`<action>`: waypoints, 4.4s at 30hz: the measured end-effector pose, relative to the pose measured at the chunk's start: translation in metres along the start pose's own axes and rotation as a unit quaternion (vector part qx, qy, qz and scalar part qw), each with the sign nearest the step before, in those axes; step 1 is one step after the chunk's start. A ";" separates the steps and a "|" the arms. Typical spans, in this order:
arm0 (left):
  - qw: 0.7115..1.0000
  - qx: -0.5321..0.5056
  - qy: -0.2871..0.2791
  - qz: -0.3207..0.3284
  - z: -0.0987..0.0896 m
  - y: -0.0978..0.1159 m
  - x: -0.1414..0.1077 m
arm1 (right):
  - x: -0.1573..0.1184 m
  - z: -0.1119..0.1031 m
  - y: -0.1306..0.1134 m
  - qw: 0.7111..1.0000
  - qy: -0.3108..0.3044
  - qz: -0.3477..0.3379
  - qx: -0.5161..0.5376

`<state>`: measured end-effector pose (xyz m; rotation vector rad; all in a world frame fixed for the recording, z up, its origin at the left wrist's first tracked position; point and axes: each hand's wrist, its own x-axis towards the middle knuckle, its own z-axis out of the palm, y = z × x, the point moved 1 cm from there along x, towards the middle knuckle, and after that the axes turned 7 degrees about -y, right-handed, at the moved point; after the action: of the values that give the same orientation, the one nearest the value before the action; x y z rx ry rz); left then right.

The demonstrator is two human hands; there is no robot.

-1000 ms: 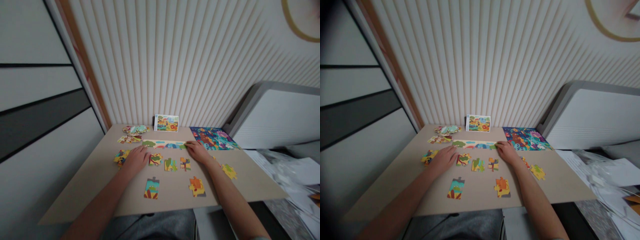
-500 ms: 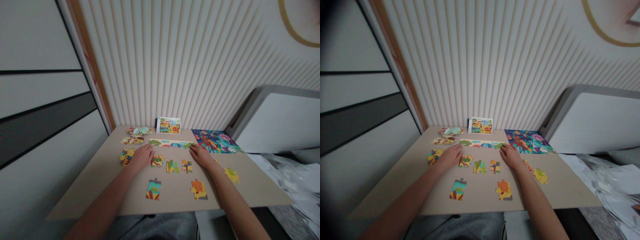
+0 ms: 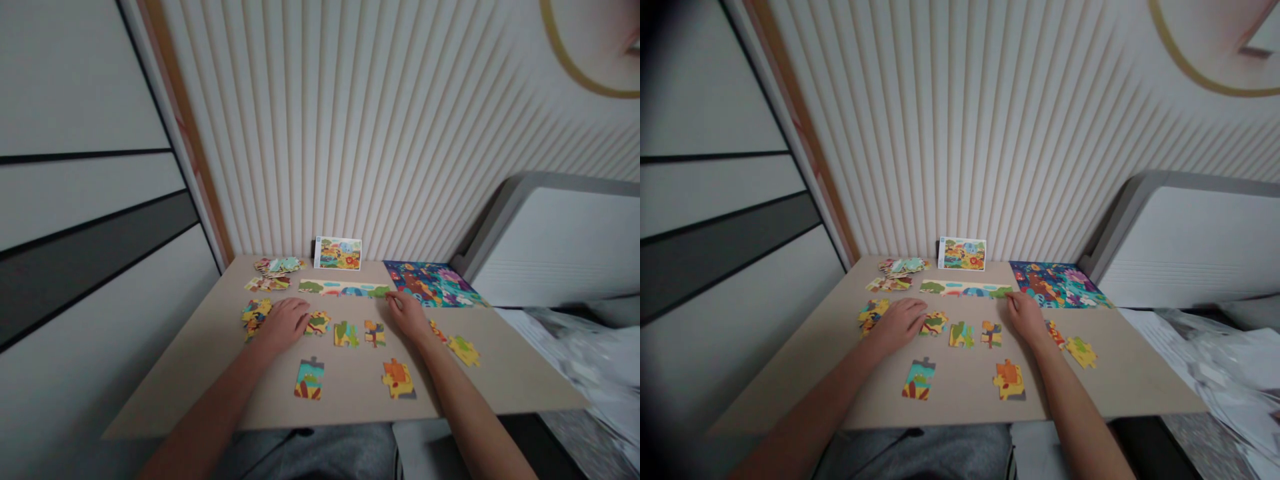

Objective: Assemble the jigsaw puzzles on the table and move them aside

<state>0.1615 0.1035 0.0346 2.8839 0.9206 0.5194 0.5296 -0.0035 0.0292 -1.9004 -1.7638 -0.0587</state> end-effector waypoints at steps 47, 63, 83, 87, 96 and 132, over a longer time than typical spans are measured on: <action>0.992 -0.106 0.061 0.032 -0.011 0.009 -0.003 | -0.003 -0.001 -0.009 0.993 -0.076 0.028 0.081; 0.988 -0.128 -0.004 0.087 -0.010 0.017 -0.005 | -0.004 0.001 -0.008 0.994 -0.070 0.028 0.080; 0.987 -0.127 0.062 0.073 0.006 0.025 0.005 | -0.039 -0.039 -0.046 0.999 -0.040 -0.006 0.002; 0.987 -0.128 0.038 0.090 0.008 0.034 0.006 | -0.108 -0.048 -0.062 0.997 -0.041 0.010 -0.070; 0.988 -0.084 -0.038 0.124 0.035 0.058 0.032 | -0.156 -0.064 0.019 0.966 0.024 0.173 -0.192; 0.996 0.025 0.008 0.087 -0.014 0.046 -0.109 | -0.170 -0.068 0.050 0.963 0.057 0.254 -0.072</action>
<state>0.0990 0.0023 0.0231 3.0282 0.6969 0.5396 0.5745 -0.1861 0.0045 -2.3482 -1.1799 -0.1066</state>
